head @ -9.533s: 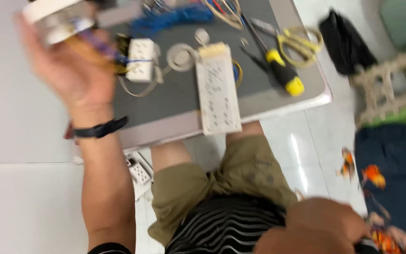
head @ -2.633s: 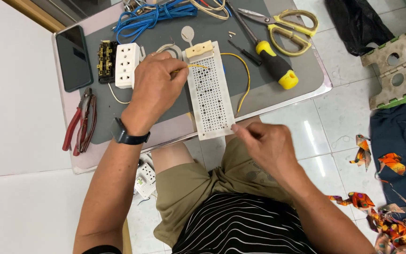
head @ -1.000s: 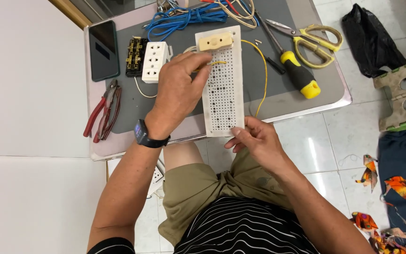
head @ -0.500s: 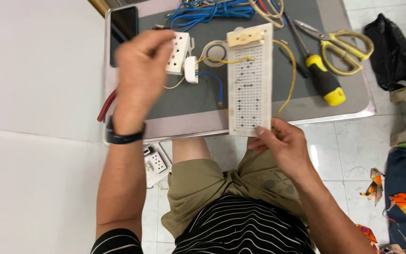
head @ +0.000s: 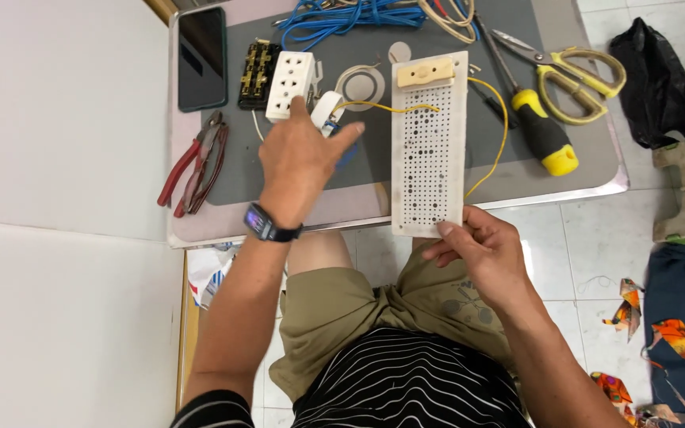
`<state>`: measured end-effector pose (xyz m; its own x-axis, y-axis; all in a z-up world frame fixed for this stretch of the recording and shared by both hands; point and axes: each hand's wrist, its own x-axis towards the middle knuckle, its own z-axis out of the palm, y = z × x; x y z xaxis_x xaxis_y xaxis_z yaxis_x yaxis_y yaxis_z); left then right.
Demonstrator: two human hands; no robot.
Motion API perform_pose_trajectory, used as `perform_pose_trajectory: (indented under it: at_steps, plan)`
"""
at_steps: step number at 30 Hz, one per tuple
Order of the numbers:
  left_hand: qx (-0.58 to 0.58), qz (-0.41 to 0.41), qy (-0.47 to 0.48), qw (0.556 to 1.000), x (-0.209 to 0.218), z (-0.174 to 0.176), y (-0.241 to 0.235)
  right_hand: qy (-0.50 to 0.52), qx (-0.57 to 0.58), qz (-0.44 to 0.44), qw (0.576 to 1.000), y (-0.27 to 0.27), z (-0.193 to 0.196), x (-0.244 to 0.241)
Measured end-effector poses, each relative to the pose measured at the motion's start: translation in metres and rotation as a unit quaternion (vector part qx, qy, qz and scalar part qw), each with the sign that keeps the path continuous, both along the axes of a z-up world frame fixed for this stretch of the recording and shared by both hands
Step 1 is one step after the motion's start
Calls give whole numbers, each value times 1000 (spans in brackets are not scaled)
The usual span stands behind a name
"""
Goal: The person assembles an electrical outlet onto a perforated board, securing it with a screwdriver. They then connect wires to a separate black electrical component, stripping and inserting them into terminals.
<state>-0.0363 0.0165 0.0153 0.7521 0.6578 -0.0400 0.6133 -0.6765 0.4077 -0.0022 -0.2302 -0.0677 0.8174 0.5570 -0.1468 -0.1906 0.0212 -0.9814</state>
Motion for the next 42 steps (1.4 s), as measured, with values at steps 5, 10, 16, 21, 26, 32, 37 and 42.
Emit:
perform_pose_trajectory:
  at_steps: [5,10,16,21,26,32,37,42]
  plan:
    - [-83,41,29,995,-19,6,-23,17,14,3,1000,-5,-2,1]
    - [-195,21,35,980,3,-48,-1,6,23,19,1000,-1,0,0]
    - [-298,-10,1,955,28,-88,5,10,42,8,999,-5,-16,2]
    - [-445,52,-127,885,16,-70,-15,10,58,5,998,-7,-16,3]
    - [-533,15,-310,787,2,-65,-34,25,66,26,997,-5,-16,5]
    - [-512,-75,-456,724,10,-77,-45,16,97,26,995,-8,-17,7]
    - [-456,-74,-534,708,28,-88,-50,12,107,21,994,-10,-18,6]
    - [-390,-93,-555,729,34,-78,-51,7,106,26,994,-10,-16,7]
